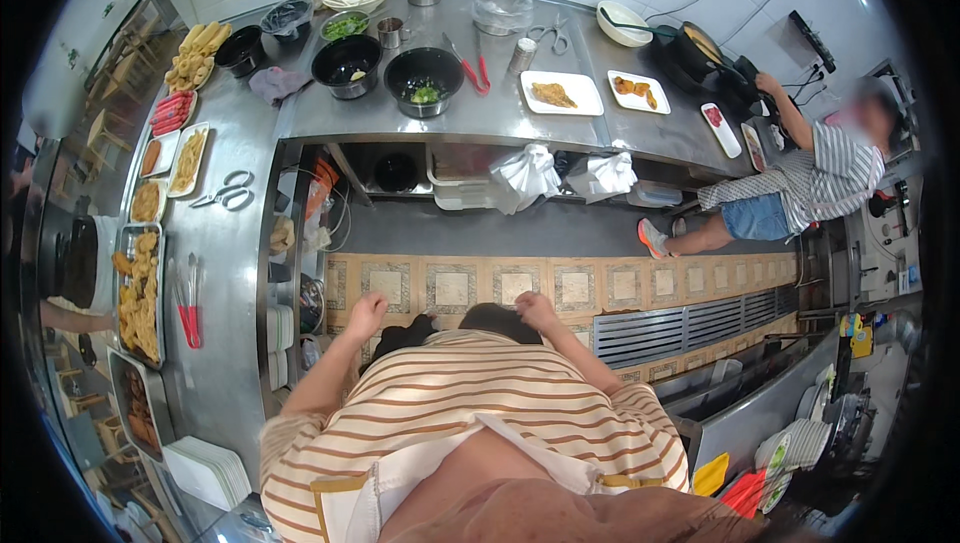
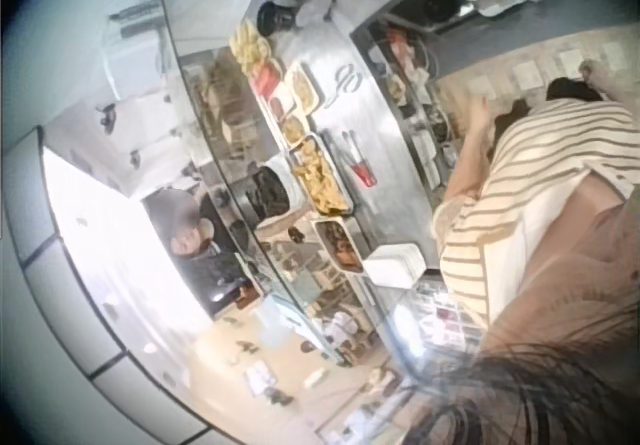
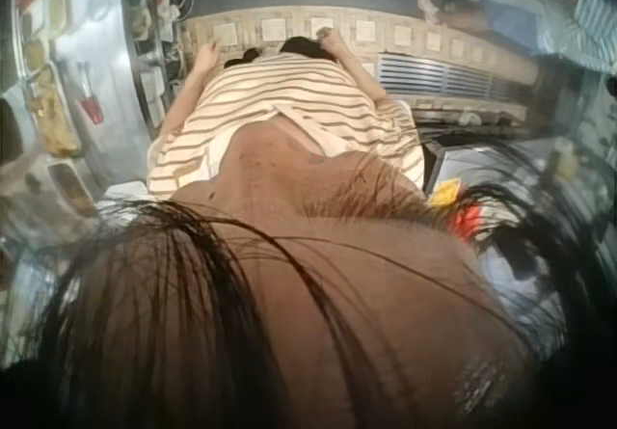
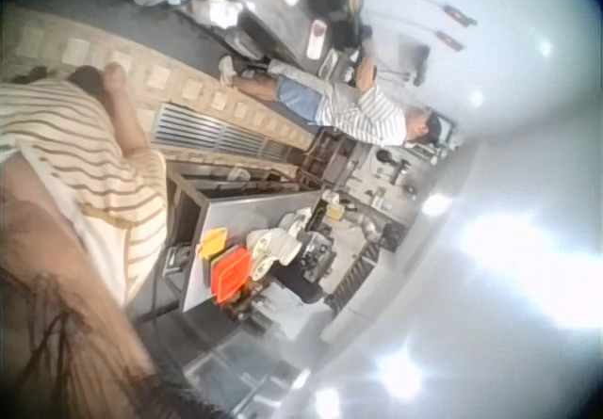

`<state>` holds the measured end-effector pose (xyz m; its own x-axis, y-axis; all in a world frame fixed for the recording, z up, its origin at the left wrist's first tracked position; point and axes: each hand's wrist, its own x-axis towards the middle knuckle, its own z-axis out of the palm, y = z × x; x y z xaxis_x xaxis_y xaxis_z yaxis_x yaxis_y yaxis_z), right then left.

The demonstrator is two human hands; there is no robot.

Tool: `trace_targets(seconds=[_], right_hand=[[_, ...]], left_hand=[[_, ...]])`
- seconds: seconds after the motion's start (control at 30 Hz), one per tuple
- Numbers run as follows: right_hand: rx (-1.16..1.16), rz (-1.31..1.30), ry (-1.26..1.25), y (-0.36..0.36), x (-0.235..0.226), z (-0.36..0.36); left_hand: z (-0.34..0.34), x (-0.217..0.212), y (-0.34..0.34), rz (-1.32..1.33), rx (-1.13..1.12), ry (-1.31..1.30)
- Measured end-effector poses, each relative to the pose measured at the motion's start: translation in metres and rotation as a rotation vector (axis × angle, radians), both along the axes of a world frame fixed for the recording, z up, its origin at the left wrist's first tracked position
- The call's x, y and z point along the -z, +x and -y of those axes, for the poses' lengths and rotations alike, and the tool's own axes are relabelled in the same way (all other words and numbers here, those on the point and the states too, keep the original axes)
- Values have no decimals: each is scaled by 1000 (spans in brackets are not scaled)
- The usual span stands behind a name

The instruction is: The person assembles food items on plates using tongs, picking ingredients from a refrigerated display case and arranging them on trays. They also handle plastic bags and bowls, adding condiments and organizing items on the counter.

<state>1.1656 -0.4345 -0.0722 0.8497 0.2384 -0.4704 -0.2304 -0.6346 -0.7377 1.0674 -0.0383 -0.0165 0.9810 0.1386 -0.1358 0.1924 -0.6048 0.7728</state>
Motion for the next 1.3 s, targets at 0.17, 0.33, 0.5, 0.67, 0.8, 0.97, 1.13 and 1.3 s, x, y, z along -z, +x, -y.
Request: trace_targets(seconds=[0.17, 0.33, 0.5, 0.67, 0.8, 0.97, 1.13, 1.3], right_hand=[[144, 192, -134, 89, 1, 16], [100, 349, -24, 212, -32, -42], [180, 457, 3, 321, -96, -130], [80, 400, -335, 393, -133, -174], [45, 365, -465, 417, -138, -204], [121, 499, -536, 437, -123, -219], [138, 635, -525, 464, -102, -241], [229, 559, -391, 473, -113, -255]], left_hand=[[4, -28, 149, 86, 87, -131], [23, -41, 229, 37, -55, -266], [2, -36, 251, -32, -273, -638], [-26, -101, 305, -161, -488, -961], [-59, -104, 362, -227, -369, -1198], [-94, -115, 418, -421, -176, -1301], [-102, -116, 448, -529, -208, -1329], [-105, -103, 465, -524, -125, -1340]])
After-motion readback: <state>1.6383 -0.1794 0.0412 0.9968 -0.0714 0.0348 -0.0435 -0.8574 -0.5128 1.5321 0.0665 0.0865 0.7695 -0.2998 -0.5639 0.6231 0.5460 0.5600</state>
